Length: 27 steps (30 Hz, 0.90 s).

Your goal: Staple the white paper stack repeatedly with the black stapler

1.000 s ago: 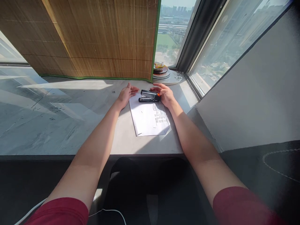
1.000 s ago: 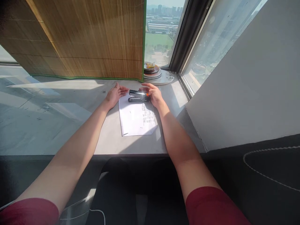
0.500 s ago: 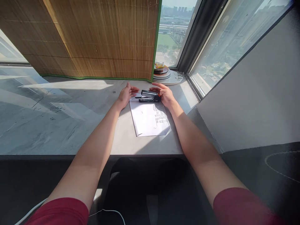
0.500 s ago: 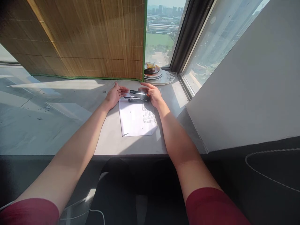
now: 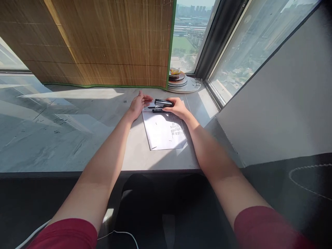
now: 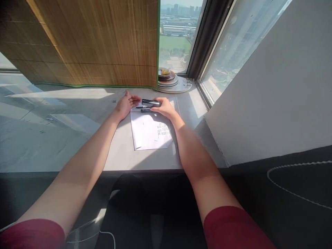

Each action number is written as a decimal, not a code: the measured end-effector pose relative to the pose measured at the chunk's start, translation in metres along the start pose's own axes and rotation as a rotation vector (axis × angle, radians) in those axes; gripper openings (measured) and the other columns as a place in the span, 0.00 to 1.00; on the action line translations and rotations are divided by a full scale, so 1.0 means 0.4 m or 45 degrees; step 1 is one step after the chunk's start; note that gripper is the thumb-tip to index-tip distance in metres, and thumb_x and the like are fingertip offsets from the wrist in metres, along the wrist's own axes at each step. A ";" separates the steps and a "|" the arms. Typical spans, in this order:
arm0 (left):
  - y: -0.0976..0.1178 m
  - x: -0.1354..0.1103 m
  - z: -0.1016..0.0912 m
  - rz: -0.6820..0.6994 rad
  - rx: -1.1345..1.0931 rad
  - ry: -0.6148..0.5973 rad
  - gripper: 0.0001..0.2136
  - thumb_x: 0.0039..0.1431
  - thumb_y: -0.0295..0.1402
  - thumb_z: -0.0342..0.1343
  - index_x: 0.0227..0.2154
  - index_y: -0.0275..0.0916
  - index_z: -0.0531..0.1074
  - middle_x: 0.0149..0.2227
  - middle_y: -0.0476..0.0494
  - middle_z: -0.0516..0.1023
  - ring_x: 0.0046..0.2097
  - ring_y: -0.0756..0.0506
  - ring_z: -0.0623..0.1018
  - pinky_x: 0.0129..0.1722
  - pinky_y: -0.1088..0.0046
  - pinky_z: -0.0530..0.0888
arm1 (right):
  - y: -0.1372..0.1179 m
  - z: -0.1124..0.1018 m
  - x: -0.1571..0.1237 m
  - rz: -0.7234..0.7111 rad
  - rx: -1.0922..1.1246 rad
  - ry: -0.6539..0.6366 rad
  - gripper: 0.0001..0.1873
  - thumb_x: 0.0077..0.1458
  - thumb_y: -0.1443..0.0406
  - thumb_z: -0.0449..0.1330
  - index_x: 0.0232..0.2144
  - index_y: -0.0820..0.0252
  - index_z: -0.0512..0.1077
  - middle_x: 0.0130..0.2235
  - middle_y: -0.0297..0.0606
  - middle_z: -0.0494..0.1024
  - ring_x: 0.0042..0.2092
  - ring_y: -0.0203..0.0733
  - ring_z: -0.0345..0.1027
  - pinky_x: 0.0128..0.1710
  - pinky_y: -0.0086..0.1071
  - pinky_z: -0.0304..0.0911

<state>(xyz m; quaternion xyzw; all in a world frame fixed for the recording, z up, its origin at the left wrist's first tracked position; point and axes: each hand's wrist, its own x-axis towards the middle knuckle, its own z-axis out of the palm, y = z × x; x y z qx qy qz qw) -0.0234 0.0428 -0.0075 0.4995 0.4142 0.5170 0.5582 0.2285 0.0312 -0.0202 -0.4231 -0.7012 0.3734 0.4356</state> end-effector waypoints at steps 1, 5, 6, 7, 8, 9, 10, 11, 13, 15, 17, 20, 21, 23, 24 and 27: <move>0.000 0.000 0.000 -0.004 -0.014 0.004 0.30 0.70 0.65 0.53 0.36 0.41 0.79 0.45 0.33 0.87 0.56 0.36 0.84 0.56 0.62 0.79 | 0.006 0.001 0.001 -0.002 -0.005 0.014 0.20 0.41 0.53 0.79 0.35 0.55 0.81 0.34 0.35 0.79 0.41 0.49 0.74 0.48 0.46 0.76; 0.005 -0.001 0.000 -0.055 -0.099 0.026 0.28 0.71 0.63 0.55 0.39 0.40 0.79 0.46 0.32 0.87 0.58 0.36 0.84 0.58 0.60 0.79 | 0.019 0.000 0.004 -0.032 0.134 0.180 0.17 0.46 0.53 0.76 0.33 0.56 0.80 0.31 0.32 0.76 0.36 0.45 0.72 0.42 0.41 0.74; 0.008 -0.003 0.000 -0.066 -0.133 0.023 0.28 0.71 0.63 0.55 0.41 0.39 0.79 0.46 0.32 0.87 0.59 0.36 0.84 0.59 0.60 0.79 | 0.021 -0.001 0.005 -0.065 0.160 0.261 0.18 0.48 0.51 0.75 0.33 0.57 0.80 0.31 0.32 0.76 0.37 0.45 0.72 0.41 0.41 0.73; 0.012 -0.006 0.000 -0.076 -0.170 0.014 0.28 0.72 0.62 0.55 0.43 0.39 0.79 0.48 0.31 0.86 0.59 0.35 0.84 0.60 0.59 0.79 | 0.022 -0.002 0.006 -0.108 0.167 0.347 0.19 0.49 0.50 0.74 0.35 0.57 0.81 0.32 0.32 0.77 0.38 0.46 0.73 0.42 0.41 0.73; 0.017 -0.009 0.000 -0.087 -0.209 0.000 0.28 0.73 0.61 0.54 0.46 0.38 0.79 0.50 0.31 0.86 0.60 0.35 0.84 0.61 0.58 0.79 | 0.023 -0.003 0.007 -0.157 0.151 0.432 0.19 0.51 0.49 0.73 0.37 0.57 0.81 0.34 0.33 0.79 0.40 0.47 0.74 0.43 0.41 0.73; 0.022 -0.013 0.000 -0.103 -0.248 -0.019 0.28 0.74 0.60 0.53 0.49 0.38 0.79 0.52 0.30 0.86 0.61 0.34 0.83 0.62 0.56 0.79 | 0.023 -0.003 0.009 -0.208 0.111 0.505 0.20 0.52 0.48 0.72 0.39 0.56 0.82 0.35 0.34 0.80 0.41 0.48 0.75 0.44 0.42 0.73; 0.028 -0.016 -0.001 -0.127 -0.286 -0.040 0.28 0.75 0.60 0.52 0.52 0.37 0.79 0.53 0.29 0.86 0.62 0.34 0.83 0.63 0.55 0.79 | 0.024 -0.003 0.010 -0.261 0.050 0.560 0.20 0.54 0.48 0.71 0.41 0.56 0.82 0.37 0.35 0.81 0.43 0.49 0.75 0.46 0.43 0.73; 0.033 -0.020 -0.002 -0.157 -0.321 -0.061 0.29 0.75 0.59 0.51 0.54 0.36 0.78 0.55 0.28 0.85 0.63 0.33 0.82 0.64 0.53 0.79 | 0.024 -0.002 0.011 -0.316 -0.029 0.595 0.20 0.55 0.49 0.71 0.42 0.55 0.83 0.39 0.36 0.82 0.45 0.50 0.75 0.48 0.45 0.73; 0.040 -0.024 -0.004 -0.236 -0.383 -0.101 0.31 0.76 0.59 0.49 0.58 0.33 0.77 0.55 0.24 0.85 0.64 0.31 0.82 0.64 0.52 0.79 | 0.021 0.002 0.011 -0.424 -0.221 0.607 0.17 0.58 0.52 0.69 0.46 0.53 0.84 0.43 0.38 0.84 0.48 0.53 0.75 0.53 0.49 0.73; 0.042 -0.025 -0.008 -0.318 -0.437 -0.131 0.34 0.77 0.59 0.46 0.61 0.30 0.75 0.55 0.22 0.85 0.63 0.30 0.82 0.63 0.52 0.80 | 0.013 0.011 0.009 -0.513 -0.426 0.543 0.15 0.62 0.56 0.67 0.50 0.50 0.83 0.48 0.40 0.84 0.52 0.55 0.74 0.58 0.55 0.71; 0.039 -0.021 -0.015 -0.380 -0.490 -0.135 0.35 0.78 0.58 0.43 0.63 0.28 0.74 0.54 0.21 0.85 0.62 0.30 0.83 0.63 0.52 0.81 | 0.000 0.021 0.006 -0.572 -0.598 0.426 0.17 0.64 0.60 0.66 0.54 0.46 0.83 0.51 0.40 0.84 0.55 0.58 0.73 0.61 0.59 0.68; 0.031 -0.011 -0.024 -0.434 -0.557 -0.066 0.35 0.80 0.55 0.39 0.64 0.26 0.73 0.50 0.22 0.86 0.58 0.32 0.86 0.62 0.54 0.82 | -0.023 0.034 0.001 -0.621 -0.761 0.257 0.20 0.65 0.63 0.65 0.57 0.42 0.81 0.53 0.39 0.84 0.59 0.60 0.71 0.64 0.63 0.65; 0.028 -0.008 -0.026 -0.450 -0.572 -0.036 0.34 0.81 0.53 0.38 0.64 0.26 0.73 0.49 0.23 0.86 0.57 0.33 0.86 0.61 0.55 0.82 | -0.029 0.037 0.000 -0.630 -0.799 0.220 0.21 0.65 0.64 0.64 0.58 0.42 0.81 0.53 0.39 0.84 0.60 0.60 0.70 0.65 0.63 0.64; 0.026 -0.003 -0.028 -0.477 -0.587 0.008 0.33 0.82 0.51 0.37 0.64 0.25 0.73 0.47 0.23 0.86 0.55 0.35 0.87 0.60 0.57 0.83 | -0.038 0.040 -0.002 -0.639 -0.867 0.170 0.22 0.66 0.65 0.63 0.59 0.42 0.80 0.54 0.39 0.84 0.62 0.61 0.68 0.65 0.64 0.62; 0.026 -0.002 -0.028 -0.487 -0.590 0.021 0.32 0.82 0.50 0.37 0.64 0.25 0.73 0.47 0.24 0.86 0.54 0.35 0.87 0.59 0.57 0.83 | -0.040 0.040 -0.002 -0.641 -0.896 0.153 0.22 0.66 0.66 0.62 0.59 0.42 0.80 0.54 0.39 0.84 0.63 0.61 0.67 0.65 0.64 0.61; 0.029 -0.003 -0.026 -0.502 -0.592 0.035 0.30 0.82 0.47 0.38 0.64 0.26 0.73 0.48 0.25 0.86 0.53 0.36 0.88 0.57 0.59 0.85 | -0.042 0.041 -0.003 -0.647 -0.955 0.113 0.22 0.68 0.68 0.59 0.57 0.41 0.80 0.55 0.37 0.85 0.63 0.59 0.67 0.64 0.62 0.60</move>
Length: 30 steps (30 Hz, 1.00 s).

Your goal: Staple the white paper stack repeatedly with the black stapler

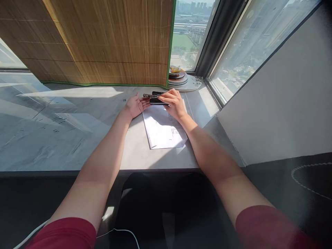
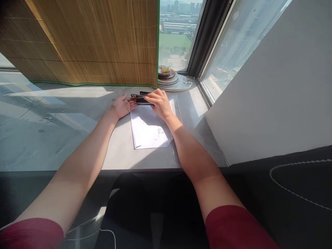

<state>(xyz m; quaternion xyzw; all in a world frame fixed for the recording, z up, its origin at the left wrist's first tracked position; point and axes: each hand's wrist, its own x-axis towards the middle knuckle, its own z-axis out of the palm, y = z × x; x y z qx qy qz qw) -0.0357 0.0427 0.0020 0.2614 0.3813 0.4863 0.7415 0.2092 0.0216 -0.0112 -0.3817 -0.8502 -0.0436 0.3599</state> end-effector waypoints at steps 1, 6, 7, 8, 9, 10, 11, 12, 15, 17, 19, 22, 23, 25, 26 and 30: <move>0.000 -0.001 0.001 -0.002 0.002 -0.001 0.29 0.82 0.47 0.38 0.64 0.26 0.73 0.48 0.25 0.86 0.53 0.36 0.88 0.56 0.59 0.85 | 0.000 0.000 0.000 -0.003 -0.010 -0.008 0.21 0.68 0.68 0.59 0.57 0.41 0.80 0.55 0.36 0.85 0.62 0.58 0.67 0.64 0.62 0.60; -0.002 0.000 -0.001 0.009 0.053 -0.021 0.28 0.82 0.44 0.40 0.62 0.25 0.74 0.49 0.23 0.86 0.53 0.37 0.88 0.56 0.61 0.85 | -0.006 -0.004 0.001 0.011 -0.028 0.000 0.20 0.69 0.67 0.58 0.56 0.42 0.80 0.55 0.37 0.85 0.61 0.59 0.68 0.63 0.61 0.60; -0.003 0.002 -0.002 0.019 0.074 -0.025 0.28 0.82 0.44 0.40 0.62 0.26 0.74 0.50 0.23 0.86 0.53 0.37 0.88 0.56 0.60 0.85 | -0.008 -0.006 0.001 0.011 -0.019 0.005 0.20 0.69 0.67 0.59 0.56 0.41 0.81 0.55 0.37 0.85 0.61 0.59 0.68 0.63 0.61 0.60; -0.004 0.003 -0.004 0.029 0.096 -0.028 0.27 0.82 0.44 0.41 0.62 0.26 0.75 0.50 0.23 0.86 0.54 0.36 0.88 0.57 0.60 0.85 | -0.010 -0.008 0.002 0.011 -0.008 0.009 0.20 0.68 0.67 0.59 0.56 0.41 0.81 0.54 0.36 0.85 0.61 0.59 0.68 0.63 0.61 0.60; -0.005 0.005 -0.005 0.041 0.119 -0.032 0.27 0.82 0.44 0.42 0.61 0.27 0.75 0.49 0.23 0.86 0.54 0.36 0.88 0.58 0.59 0.85 | -0.012 -0.011 0.003 0.012 0.003 0.010 0.20 0.68 0.67 0.59 0.56 0.40 0.81 0.54 0.36 0.85 0.62 0.59 0.68 0.63 0.61 0.59; -0.006 0.006 -0.006 0.054 0.141 -0.037 0.26 0.82 0.44 0.42 0.61 0.28 0.76 0.49 0.23 0.86 0.54 0.35 0.87 0.58 0.57 0.84 | -0.014 -0.013 0.003 0.016 0.012 0.006 0.20 0.68 0.67 0.59 0.56 0.39 0.80 0.54 0.36 0.85 0.62 0.59 0.68 0.63 0.61 0.59; -0.006 0.007 -0.007 0.063 0.164 -0.044 0.26 0.81 0.45 0.43 0.61 0.28 0.76 0.49 0.24 0.87 0.55 0.35 0.87 0.58 0.56 0.84 | -0.016 -0.015 0.004 0.019 0.018 -0.003 0.20 0.68 0.66 0.59 0.56 0.38 0.80 0.54 0.35 0.85 0.62 0.59 0.68 0.64 0.61 0.59; -0.006 0.008 -0.007 0.069 0.185 -0.052 0.26 0.81 0.45 0.43 0.60 0.28 0.77 0.49 0.24 0.87 0.55 0.34 0.87 0.59 0.55 0.84 | -0.017 -0.016 0.004 0.021 0.021 -0.013 0.20 0.68 0.66 0.59 0.56 0.38 0.80 0.54 0.35 0.85 0.62 0.59 0.68 0.64 0.61 0.58; -0.007 0.008 -0.006 0.079 0.225 -0.071 0.26 0.81 0.46 0.45 0.58 0.28 0.78 0.49 0.23 0.87 0.55 0.34 0.87 0.59 0.54 0.84 | -0.021 -0.020 0.005 0.012 0.026 -0.026 0.20 0.69 0.65 0.59 0.57 0.39 0.80 0.54 0.35 0.85 0.62 0.58 0.68 0.65 0.61 0.57; -0.007 0.008 -0.006 0.078 0.226 -0.076 0.25 0.81 0.45 0.46 0.56 0.28 0.78 0.49 0.23 0.86 0.56 0.34 0.87 0.59 0.54 0.84 | -0.021 -0.021 0.005 0.001 0.031 -0.018 0.20 0.69 0.65 0.59 0.57 0.39 0.80 0.53 0.35 0.85 0.62 0.57 0.68 0.66 0.61 0.57; -0.008 0.008 -0.006 0.070 0.217 -0.071 0.24 0.81 0.43 0.45 0.55 0.28 0.79 0.49 0.23 0.86 0.56 0.34 0.87 0.59 0.55 0.84 | -0.019 -0.022 0.006 -0.006 0.037 -0.016 0.20 0.70 0.64 0.59 0.58 0.38 0.80 0.52 0.34 0.86 0.61 0.56 0.68 0.66 0.60 0.56; -0.011 0.009 -0.007 0.063 0.195 -0.053 0.21 0.81 0.39 0.44 0.54 0.29 0.79 0.48 0.25 0.87 0.56 0.35 0.87 0.60 0.53 0.84 | -0.012 -0.020 0.006 0.002 0.043 0.002 0.18 0.70 0.63 0.59 0.55 0.38 0.81 0.52 0.33 0.86 0.60 0.56 0.69 0.66 0.61 0.56; -0.012 0.009 -0.007 0.069 0.187 -0.049 0.20 0.80 0.37 0.44 0.55 0.29 0.79 0.48 0.26 0.87 0.56 0.35 0.87 0.61 0.53 0.84 | -0.009 -0.019 0.006 0.008 0.043 0.017 0.17 0.70 0.63 0.59 0.55 0.38 0.81 0.52 0.33 0.86 0.60 0.56 0.69 0.66 0.61 0.56; -0.014 0.008 -0.006 0.090 0.176 -0.044 0.18 0.79 0.34 0.46 0.55 0.30 0.79 0.47 0.26 0.87 0.57 0.35 0.86 0.62 0.52 0.83 | -0.004 -0.016 0.006 0.024 0.048 0.051 0.15 0.70 0.63 0.61 0.53 0.39 0.82 0.52 0.34 0.86 0.60 0.57 0.69 0.65 0.61 0.56; -0.014 0.007 -0.005 0.102 0.176 -0.042 0.17 0.78 0.32 0.47 0.55 0.29 0.79 0.48 0.26 0.87 0.57 0.35 0.86 0.62 0.52 0.83 | -0.003 -0.013 0.005 0.035 0.060 0.066 0.15 0.69 0.63 0.62 0.53 0.39 0.82 0.52 0.34 0.86 0.61 0.58 0.69 0.65 0.61 0.56; -0.015 0.001 -0.008 0.115 0.197 -0.080 0.17 0.72 0.26 0.52 0.58 0.27 0.78 0.51 0.24 0.86 0.60 0.33 0.85 0.66 0.53 0.81 | 0.006 -0.002 -0.001 0.192 0.229 0.186 0.15 0.63 0.60 0.66 0.52 0.41 0.83 0.50 0.37 0.86 0.60 0.60 0.70 0.65 0.62 0.59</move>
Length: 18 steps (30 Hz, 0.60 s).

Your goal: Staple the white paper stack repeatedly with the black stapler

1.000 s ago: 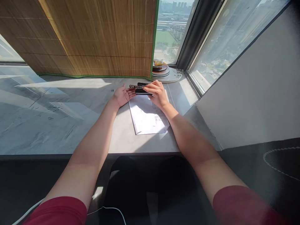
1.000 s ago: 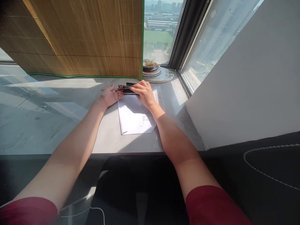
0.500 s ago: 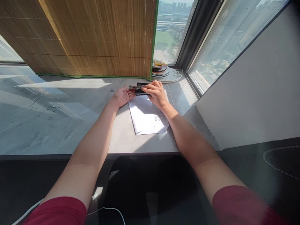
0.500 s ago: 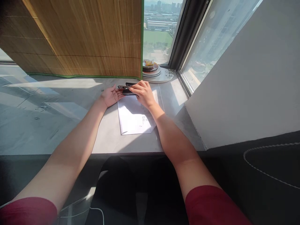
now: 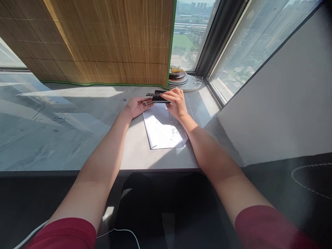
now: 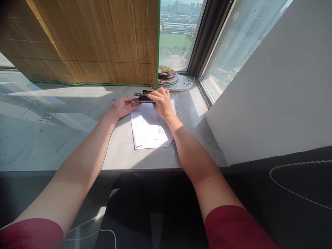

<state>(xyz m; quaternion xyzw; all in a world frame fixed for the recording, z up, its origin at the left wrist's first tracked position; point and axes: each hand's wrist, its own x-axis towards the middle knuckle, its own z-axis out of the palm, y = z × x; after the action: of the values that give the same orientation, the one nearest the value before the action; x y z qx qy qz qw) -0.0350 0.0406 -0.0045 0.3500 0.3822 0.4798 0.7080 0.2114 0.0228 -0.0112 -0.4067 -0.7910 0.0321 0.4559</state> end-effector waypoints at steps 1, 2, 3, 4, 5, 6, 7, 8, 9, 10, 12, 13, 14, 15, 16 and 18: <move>0.000 -0.001 -0.002 -0.005 0.003 -0.020 0.19 0.70 0.25 0.52 0.60 0.27 0.77 0.52 0.24 0.86 0.61 0.33 0.84 0.66 0.53 0.81 | 0.005 0.001 -0.002 0.070 0.071 0.058 0.15 0.61 0.59 0.67 0.50 0.43 0.83 0.49 0.38 0.86 0.59 0.60 0.71 0.65 0.62 0.60; -0.001 -0.002 -0.004 -0.011 0.002 -0.039 0.21 0.69 0.22 0.51 0.61 0.27 0.77 0.52 0.24 0.86 0.62 0.33 0.84 0.67 0.53 0.80 | 0.012 0.002 -0.004 0.144 0.154 0.117 0.16 0.58 0.57 0.68 0.49 0.45 0.84 0.47 0.38 0.86 0.56 0.60 0.72 0.63 0.60 0.63; -0.001 -0.001 -0.007 -0.019 -0.003 -0.052 0.22 0.67 0.20 0.50 0.61 0.27 0.77 0.53 0.24 0.86 0.63 0.33 0.83 0.67 0.53 0.80 | 0.019 0.001 -0.005 0.217 0.247 0.168 0.17 0.56 0.55 0.68 0.48 0.48 0.84 0.45 0.39 0.85 0.54 0.58 0.73 0.61 0.58 0.66; -0.002 0.000 -0.010 -0.024 -0.008 -0.058 0.23 0.66 0.19 0.49 0.61 0.27 0.76 0.53 0.24 0.86 0.64 0.34 0.83 0.68 0.54 0.80 | 0.026 -0.001 -0.007 0.285 0.349 0.204 0.18 0.54 0.53 0.69 0.46 0.50 0.84 0.43 0.38 0.85 0.51 0.57 0.74 0.58 0.55 0.69; -0.004 0.002 -0.012 -0.027 -0.010 -0.058 0.24 0.65 0.17 0.49 0.61 0.27 0.77 0.53 0.24 0.86 0.64 0.34 0.83 0.68 0.56 0.79 | 0.033 -0.004 -0.008 0.344 0.453 0.219 0.20 0.52 0.52 0.69 0.45 0.52 0.84 0.42 0.38 0.84 0.49 0.55 0.75 0.55 0.52 0.71; -0.005 0.005 -0.014 -0.029 -0.008 -0.054 0.23 0.65 0.17 0.49 0.60 0.27 0.77 0.53 0.25 0.86 0.64 0.35 0.83 0.68 0.57 0.79 | 0.038 -0.007 -0.008 0.391 0.552 0.212 0.21 0.50 0.51 0.70 0.43 0.53 0.83 0.41 0.37 0.84 0.47 0.53 0.76 0.52 0.50 0.72; -0.007 0.008 -0.016 -0.029 0.000 -0.050 0.23 0.65 0.16 0.50 0.59 0.27 0.77 0.53 0.25 0.86 0.64 0.35 0.83 0.69 0.58 0.79 | 0.041 -0.011 -0.008 0.425 0.638 0.186 0.21 0.48 0.50 0.70 0.42 0.54 0.82 0.40 0.37 0.83 0.46 0.52 0.76 0.51 0.48 0.73; -0.008 0.011 -0.017 -0.023 0.011 -0.041 0.21 0.65 0.16 0.52 0.58 0.28 0.78 0.53 0.25 0.86 0.63 0.35 0.83 0.69 0.58 0.78 | 0.043 -0.015 -0.008 0.447 0.707 0.145 0.22 0.46 0.50 0.71 0.41 0.54 0.82 0.40 0.36 0.83 0.45 0.51 0.77 0.49 0.47 0.73; -0.009 0.013 -0.017 -0.013 0.021 -0.031 0.20 0.65 0.17 0.53 0.57 0.28 0.79 0.52 0.25 0.86 0.63 0.35 0.83 0.69 0.58 0.78 | 0.042 -0.018 -0.007 0.460 0.758 0.090 0.22 0.44 0.50 0.73 0.40 0.54 0.81 0.40 0.36 0.83 0.45 0.51 0.77 0.48 0.46 0.74; -0.011 0.015 -0.017 -0.002 0.029 -0.026 0.18 0.66 0.17 0.54 0.55 0.28 0.80 0.52 0.25 0.86 0.63 0.35 0.84 0.69 0.58 0.78 | 0.040 -0.021 -0.007 0.467 0.797 0.026 0.23 0.42 0.50 0.74 0.39 0.54 0.81 0.39 0.35 0.83 0.44 0.50 0.77 0.48 0.45 0.74; -0.012 0.015 -0.013 0.020 0.041 -0.020 0.14 0.68 0.18 0.56 0.52 0.28 0.81 0.51 0.25 0.86 0.62 0.35 0.84 0.68 0.58 0.79 | 0.034 -0.025 -0.008 0.473 0.849 -0.121 0.24 0.39 0.51 0.76 0.37 0.55 0.80 0.38 0.35 0.82 0.43 0.50 0.76 0.46 0.45 0.75; -0.012 0.013 -0.011 0.025 0.054 -0.020 0.13 0.68 0.18 0.56 0.51 0.29 0.81 0.51 0.26 0.86 0.61 0.35 0.85 0.67 0.59 0.80 | 0.031 -0.025 -0.009 0.468 0.863 -0.202 0.24 0.37 0.51 0.77 0.36 0.55 0.80 0.37 0.35 0.82 0.42 0.50 0.76 0.45 0.45 0.75; -0.012 0.010 -0.008 0.023 0.072 -0.023 0.12 0.69 0.19 0.57 0.51 0.29 0.81 0.50 0.27 0.87 0.60 0.36 0.85 0.67 0.59 0.80 | 0.028 -0.025 -0.010 0.457 0.872 -0.283 0.25 0.36 0.52 0.78 0.35 0.55 0.80 0.36 0.35 0.81 0.41 0.50 0.76 0.45 0.45 0.76; -0.011 0.006 -0.006 0.018 0.095 -0.030 0.11 0.69 0.19 0.57 0.50 0.30 0.81 0.50 0.28 0.87 0.60 0.36 0.86 0.66 0.59 0.81 | 0.026 -0.025 -0.011 0.439 0.876 -0.360 0.25 0.35 0.52 0.79 0.34 0.55 0.80 0.36 0.35 0.81 0.41 0.50 0.76 0.44 0.45 0.76; -0.010 0.003 -0.004 0.013 0.120 -0.035 0.10 0.70 0.19 0.58 0.49 0.31 0.81 0.49 0.29 0.87 0.58 0.37 0.86 0.65 0.59 0.81 | 0.024 -0.025 -0.011 0.421 0.878 -0.426 0.25 0.34 0.52 0.80 0.34 0.55 0.80 0.35 0.35 0.81 0.40 0.50 0.75 0.44 0.46 0.76; -0.008 -0.004 0.000 0.009 0.159 -0.055 0.09 0.71 0.20 0.59 0.48 0.32 0.81 0.48 0.30 0.88 0.56 0.39 0.87 0.64 0.61 0.82 | 0.020 -0.025 -0.011 0.388 0.879 -0.530 0.25 0.34 0.52 0.81 0.34 0.55 0.81 0.35 0.35 0.80 0.40 0.49 0.75 0.44 0.46 0.76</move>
<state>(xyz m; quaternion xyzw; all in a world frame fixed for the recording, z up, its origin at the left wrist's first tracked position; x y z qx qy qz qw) -0.0340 0.0382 -0.0069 0.4051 0.3948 0.4496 0.6913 0.2251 0.0219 -0.0119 -0.3274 -0.7397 0.4433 0.3861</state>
